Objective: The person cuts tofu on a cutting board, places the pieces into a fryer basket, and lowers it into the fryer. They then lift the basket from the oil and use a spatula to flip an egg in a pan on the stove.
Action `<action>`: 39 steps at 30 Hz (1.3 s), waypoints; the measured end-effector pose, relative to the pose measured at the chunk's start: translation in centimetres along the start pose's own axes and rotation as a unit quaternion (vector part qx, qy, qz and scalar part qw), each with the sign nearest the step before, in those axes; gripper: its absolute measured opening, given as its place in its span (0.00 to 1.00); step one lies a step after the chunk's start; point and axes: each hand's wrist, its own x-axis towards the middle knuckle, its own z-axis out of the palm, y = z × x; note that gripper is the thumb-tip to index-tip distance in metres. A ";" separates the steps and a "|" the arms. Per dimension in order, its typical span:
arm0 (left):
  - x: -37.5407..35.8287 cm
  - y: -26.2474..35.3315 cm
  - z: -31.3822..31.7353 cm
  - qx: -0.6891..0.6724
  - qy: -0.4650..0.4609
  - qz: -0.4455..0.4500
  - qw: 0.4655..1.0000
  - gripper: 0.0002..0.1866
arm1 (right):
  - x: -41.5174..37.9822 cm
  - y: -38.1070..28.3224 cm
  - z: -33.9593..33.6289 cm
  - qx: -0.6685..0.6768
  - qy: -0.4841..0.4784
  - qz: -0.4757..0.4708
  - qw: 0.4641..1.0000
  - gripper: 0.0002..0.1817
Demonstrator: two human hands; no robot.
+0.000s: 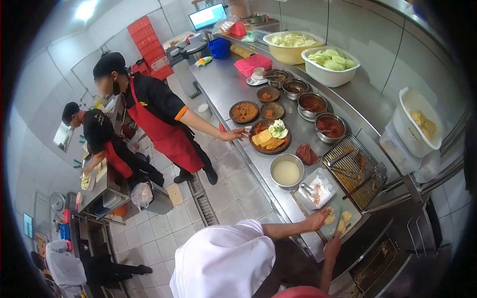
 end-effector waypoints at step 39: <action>0.9 0.4 0.6 0.055 0.092 0.053 0.993 0.29 | 2.7 -1.0 -0.6 -0.156 -0.096 -0.130 0.974 0.10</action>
